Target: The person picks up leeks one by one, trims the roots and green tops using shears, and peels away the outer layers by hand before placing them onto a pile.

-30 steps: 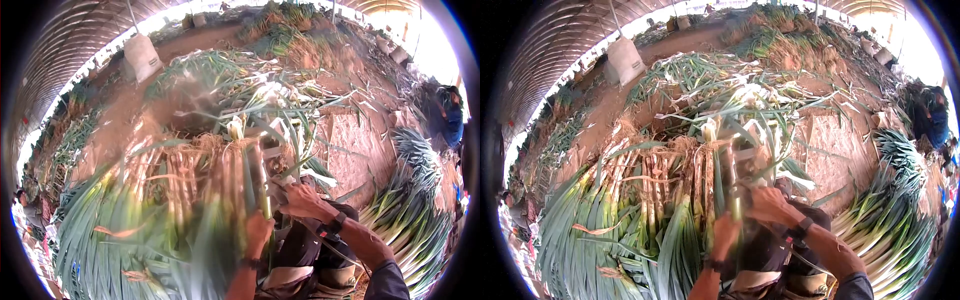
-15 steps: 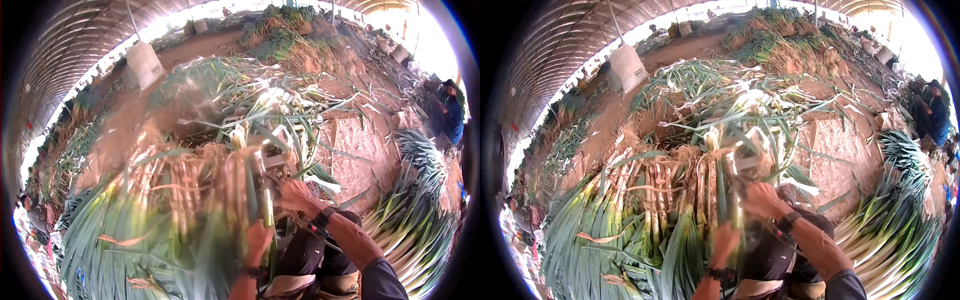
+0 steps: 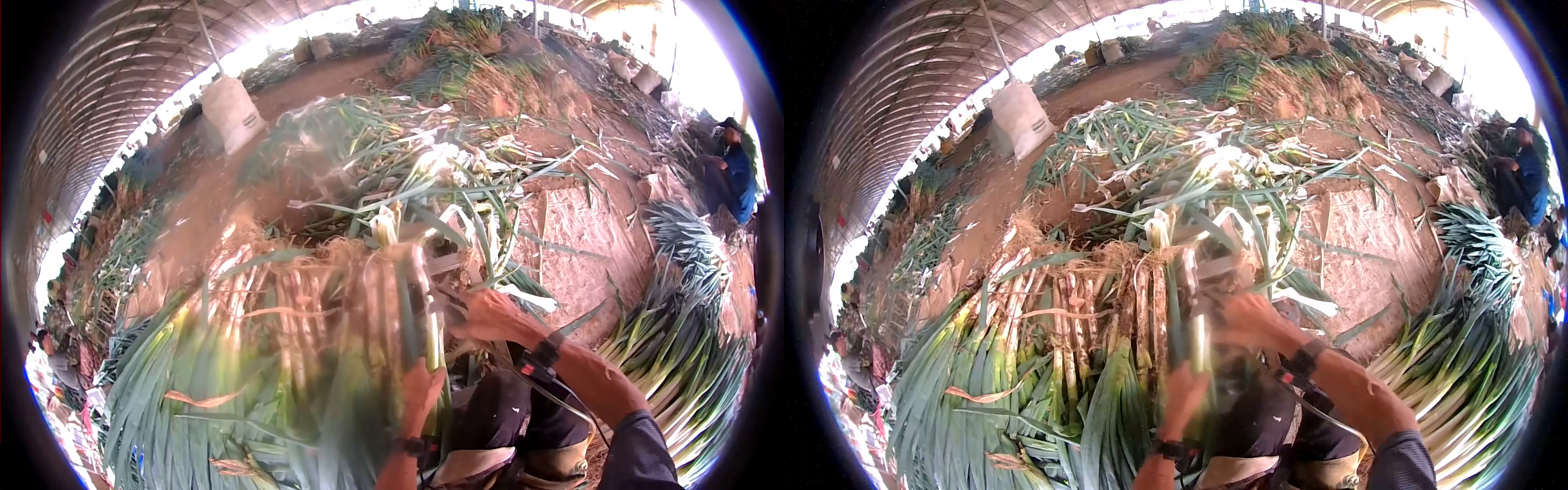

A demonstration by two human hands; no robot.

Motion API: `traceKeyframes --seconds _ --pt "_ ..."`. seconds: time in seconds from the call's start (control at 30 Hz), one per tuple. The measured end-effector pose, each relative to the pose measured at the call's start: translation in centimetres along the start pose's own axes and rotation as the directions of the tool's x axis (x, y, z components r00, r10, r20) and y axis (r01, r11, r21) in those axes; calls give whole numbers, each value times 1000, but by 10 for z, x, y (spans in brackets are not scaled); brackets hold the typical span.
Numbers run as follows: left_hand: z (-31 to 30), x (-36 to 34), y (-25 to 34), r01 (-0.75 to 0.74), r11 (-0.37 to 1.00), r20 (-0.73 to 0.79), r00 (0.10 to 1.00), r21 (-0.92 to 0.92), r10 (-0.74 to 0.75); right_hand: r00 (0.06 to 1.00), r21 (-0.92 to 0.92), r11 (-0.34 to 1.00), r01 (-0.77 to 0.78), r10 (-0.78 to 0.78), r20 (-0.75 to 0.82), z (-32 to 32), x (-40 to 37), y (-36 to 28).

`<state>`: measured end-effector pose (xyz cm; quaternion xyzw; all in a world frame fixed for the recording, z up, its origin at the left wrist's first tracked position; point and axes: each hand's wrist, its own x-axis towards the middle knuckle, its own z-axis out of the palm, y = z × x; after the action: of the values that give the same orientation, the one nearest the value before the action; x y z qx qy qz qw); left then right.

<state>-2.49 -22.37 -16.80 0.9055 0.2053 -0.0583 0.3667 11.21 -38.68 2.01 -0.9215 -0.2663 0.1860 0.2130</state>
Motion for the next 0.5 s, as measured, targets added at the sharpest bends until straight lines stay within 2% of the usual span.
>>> traceKeyframes --seconds 0.03,0.13,0.27,0.33,0.37,0.47,0.5 --pt "-7 -1 5 19 1000 56 998 8 -19 1000 7 1000 -18 17 20 -6 -14 -3" --pt "-23 -6 22 62 997 60 996 36 -64 998 52 999 2 -5 56 -25 -67 -8" --pt "-18 -17 13 -123 983 -64 991 -137 115 991 52 994 95 -100 93 -30 -130 4" --pt "-35 -29 30 -125 969 -51 992 -213 116 982 96 982 160 -168 83 -36 -154 5" --pt "-39 -31 36 -124 960 -44 992 -250 117 968 117 961 250 -252 5 -42 -164 -1" --pt "-30 -25 37 -42 982 21 999 -187 47 965 101 961 256 -247 -94 -39 -177 8" --pt "-17 -21 32 -88 978 -39 996 -190 82 965 90 964 252 -243 -101 -39 -179 10"
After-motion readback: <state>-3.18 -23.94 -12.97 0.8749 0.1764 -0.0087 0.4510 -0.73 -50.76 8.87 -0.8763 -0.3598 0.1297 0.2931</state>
